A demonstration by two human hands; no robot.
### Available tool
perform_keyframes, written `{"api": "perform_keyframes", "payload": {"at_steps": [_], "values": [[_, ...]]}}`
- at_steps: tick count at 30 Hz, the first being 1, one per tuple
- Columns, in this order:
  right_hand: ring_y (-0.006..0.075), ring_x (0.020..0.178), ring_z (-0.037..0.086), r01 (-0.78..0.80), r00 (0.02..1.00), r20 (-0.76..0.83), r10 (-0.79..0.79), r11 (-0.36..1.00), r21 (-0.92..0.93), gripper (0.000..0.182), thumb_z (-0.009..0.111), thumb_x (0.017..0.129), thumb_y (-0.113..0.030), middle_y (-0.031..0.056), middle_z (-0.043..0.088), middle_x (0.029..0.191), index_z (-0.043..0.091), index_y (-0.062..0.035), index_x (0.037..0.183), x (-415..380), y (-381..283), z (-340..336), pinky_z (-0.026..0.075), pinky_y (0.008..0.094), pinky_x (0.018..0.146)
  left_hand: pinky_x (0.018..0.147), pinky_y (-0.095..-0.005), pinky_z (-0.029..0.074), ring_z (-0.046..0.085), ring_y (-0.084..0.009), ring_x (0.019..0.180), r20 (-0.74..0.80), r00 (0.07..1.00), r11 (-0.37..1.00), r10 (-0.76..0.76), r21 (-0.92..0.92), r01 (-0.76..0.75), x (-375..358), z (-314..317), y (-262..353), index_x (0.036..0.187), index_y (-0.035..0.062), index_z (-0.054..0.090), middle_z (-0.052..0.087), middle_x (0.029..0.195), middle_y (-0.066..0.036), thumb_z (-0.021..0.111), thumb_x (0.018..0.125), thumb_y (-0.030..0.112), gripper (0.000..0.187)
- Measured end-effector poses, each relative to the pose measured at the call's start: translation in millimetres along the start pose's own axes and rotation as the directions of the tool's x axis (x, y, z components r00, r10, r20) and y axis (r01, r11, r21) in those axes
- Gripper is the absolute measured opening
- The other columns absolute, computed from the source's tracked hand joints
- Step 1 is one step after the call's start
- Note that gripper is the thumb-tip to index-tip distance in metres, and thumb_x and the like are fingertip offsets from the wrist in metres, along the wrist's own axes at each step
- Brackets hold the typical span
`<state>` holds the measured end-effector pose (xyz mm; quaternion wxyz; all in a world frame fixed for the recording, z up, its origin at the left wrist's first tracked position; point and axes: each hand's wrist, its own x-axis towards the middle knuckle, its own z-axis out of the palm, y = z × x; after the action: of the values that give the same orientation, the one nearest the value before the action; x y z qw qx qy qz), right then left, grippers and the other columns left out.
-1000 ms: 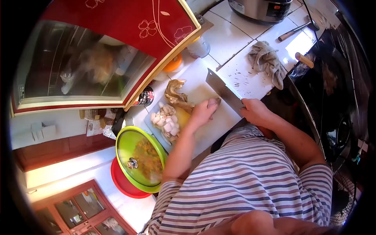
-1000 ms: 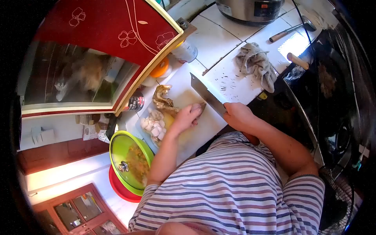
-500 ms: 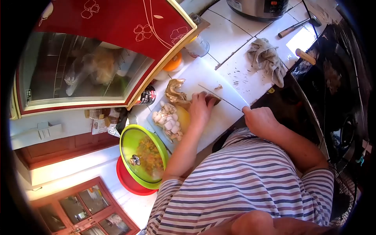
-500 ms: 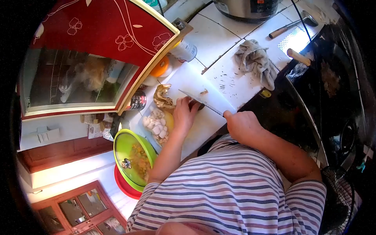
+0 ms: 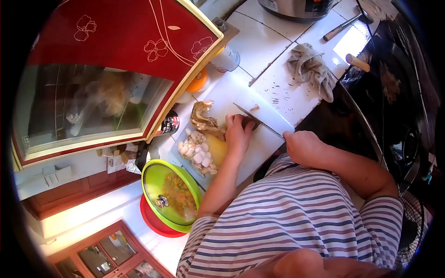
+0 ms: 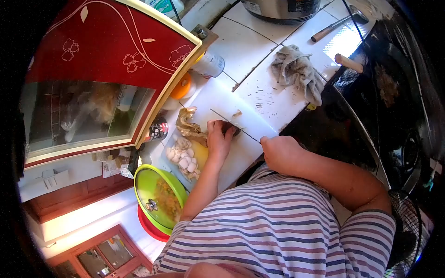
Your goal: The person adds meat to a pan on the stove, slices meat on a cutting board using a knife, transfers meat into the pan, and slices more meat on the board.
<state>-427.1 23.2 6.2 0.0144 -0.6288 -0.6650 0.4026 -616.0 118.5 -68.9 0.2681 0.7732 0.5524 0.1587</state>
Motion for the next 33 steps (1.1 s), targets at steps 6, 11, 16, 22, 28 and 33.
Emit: {"api": "perform_keyframes", "payload": {"at_steps": [6,11,16,22,28,33], "values": [[0.0374,0.070,0.061,0.014,0.999,-0.045,-0.013,1.000,0.028,0.017,0.048,0.077,-0.007,0.0207,0.062,0.072,0.054,0.0009,0.091,33,-5,5,0.049,0.0454,0.063,0.072,-0.0427,0.047,0.056,-0.0359,0.086,0.018,1.000,1.000,0.010,-0.005,-0.010,2,2,-4,0.096,0.0064,0.053,0.047,0.107,-0.015,0.063,0.078,0.020,0.025],[0.0389,0.072,0.060,-0.001,0.990,-0.144,0.006,0.999,0.035,0.016,0.047,0.079,-0.009,0.0227,0.061,0.072,0.054,0.0008,0.090,82,-14,16,0.047,0.0477,0.066,0.069,-0.0463,0.046,0.055,-0.0379,0.087,-0.014,1.000,1.000,0.000,-0.023,0.000,3,4,-4,0.100,0.0079,0.050,0.047,0.108,-0.015,0.062,0.079,0.023,0.029],[0.0408,0.070,0.058,0.035,0.972,-0.233,-0.010,0.994,0.103,0.016,0.048,0.081,-0.014,0.0230,0.059,0.071,0.052,-0.0004,0.088,76,6,13,0.046,0.0486,0.065,0.072,-0.0435,0.045,0.054,-0.0356,0.088,-0.070,0.997,0.997,-0.015,-0.070,0.010,0,10,-9,0.095,0.0050,0.051,0.047,0.103,-0.014,0.063,0.079,0.020,0.025],[0.0415,0.068,0.057,-0.046,0.989,-0.140,0.055,0.997,0.068,0.016,0.048,0.082,-0.015,0.0238,0.058,0.070,0.051,-0.0002,0.085,18,-6,-2,0.046,0.0488,0.064,0.069,-0.0406,0.046,0.055,-0.0326,0.084,-0.114,0.993,0.995,-0.011,-0.102,-0.001,-3,15,-12,0.093,0.0048,0.051,0.047,0.100,-0.012,0.063,0.079,0.020,0.024],[0.0419,0.070,0.056,-0.028,0.976,-0.176,0.124,0.884,0.467,0.019,0.051,0.082,-0.016,0.0243,0.057,0.072,0.051,0.0018,0.088,15,29,52,0.044,0.0447,0.061,0.067,-0.0431,0.046,0.055,-0.0347,0.083,-0.160,0.986,0.993,0.045,-0.102,-0.062,-4,16,-16,0.093,0.0056,0.050,0.047,0.102,-0.012,0.062,0.080,0.021,0.023],[0.0407,0.072,0.057,-0.056,0.934,-0.271,0.234,0.843,0.534,0.020,0.052,0.082,-0.017,0.0245,0.056,0.073,0.050,0.0015,0.089,7,28,51,0.043,0.0445,0.062,0.071,-0.0427,0.045,0.054,-0.0352,0.085,-0.109,0.994,0.996,0.009,-0.088,-0.019,-3,12,-12,0.094,0.0042,0.050,0.047,0.100,-0.013,0.059,0.082,0.021,0.022]]}}
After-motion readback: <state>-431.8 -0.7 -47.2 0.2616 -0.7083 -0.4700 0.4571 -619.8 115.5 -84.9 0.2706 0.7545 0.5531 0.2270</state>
